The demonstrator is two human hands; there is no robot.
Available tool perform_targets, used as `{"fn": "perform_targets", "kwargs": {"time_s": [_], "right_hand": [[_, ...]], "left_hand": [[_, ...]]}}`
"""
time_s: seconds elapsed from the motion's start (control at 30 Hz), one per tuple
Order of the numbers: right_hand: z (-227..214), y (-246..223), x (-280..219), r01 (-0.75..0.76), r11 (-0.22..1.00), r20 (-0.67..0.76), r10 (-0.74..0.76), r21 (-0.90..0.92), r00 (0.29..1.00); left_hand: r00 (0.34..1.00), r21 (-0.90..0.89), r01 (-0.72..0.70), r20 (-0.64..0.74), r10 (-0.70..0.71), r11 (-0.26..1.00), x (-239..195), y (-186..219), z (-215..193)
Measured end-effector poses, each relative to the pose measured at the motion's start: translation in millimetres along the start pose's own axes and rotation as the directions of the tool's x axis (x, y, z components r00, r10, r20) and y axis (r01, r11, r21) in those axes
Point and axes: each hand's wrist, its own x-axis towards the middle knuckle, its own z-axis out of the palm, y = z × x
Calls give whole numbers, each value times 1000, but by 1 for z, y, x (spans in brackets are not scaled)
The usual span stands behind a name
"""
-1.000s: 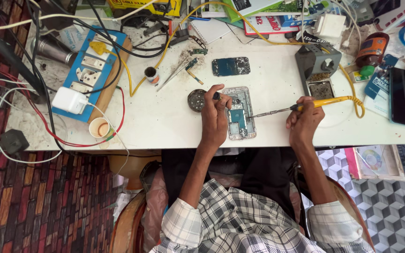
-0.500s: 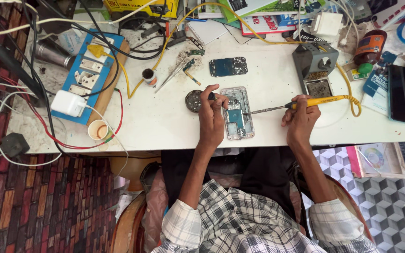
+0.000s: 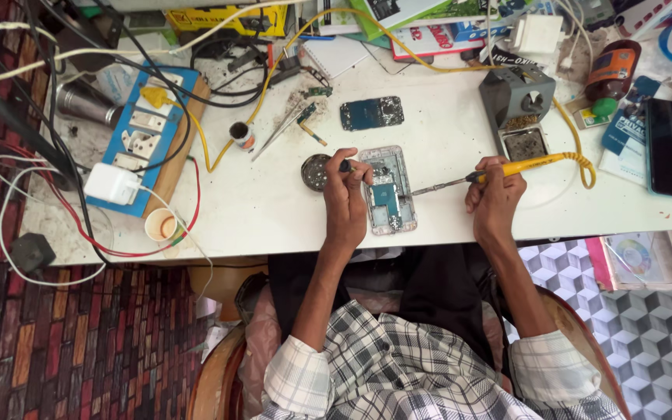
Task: The person uses a soldering iron and tweezers to work on a smartphone motherboard. They repeatedly apply heat to specific points on the circuit board while holding it steady.
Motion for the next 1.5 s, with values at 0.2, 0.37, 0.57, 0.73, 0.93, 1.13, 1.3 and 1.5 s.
{"fn": "perform_targets", "kwargs": {"time_s": [0.2,0.37,0.57,0.73,0.93,1.13,1.3,1.5], "right_hand": [[3,-4,-2,0,1000,6,0,-11,1000],[2,-2,-1,-32,999,8,32,10,999],[-1,1,0,-11,998,-52,14,63,999],[-2,1,1,-9,994,-56,15,111,998],[-1,1,-1,26,997,28,-28,69,999],[0,0,-2,30,1000,73,-30,0,997],[0,-1,-3,37,999,82,-35,-31,996],[-6,4,0,11,998,45,-14,60,999]], "left_hand": [[1000,-23,0,9,0,1000,-1,-2,2],[1000,-26,-25,11,25,999,-2,-5,2],[999,-14,-34,0,34,999,-1,-5,1],[1000,4,-6,0,6,1000,-1,-3,1],[1000,2,-9,5,9,1000,0,-2,0],[1000,-5,-14,2,14,1000,2,-1,0],[1000,-7,-2,0,2,1000,0,-1,-1],[1000,-39,-16,0,16,999,1,-2,0]]}}
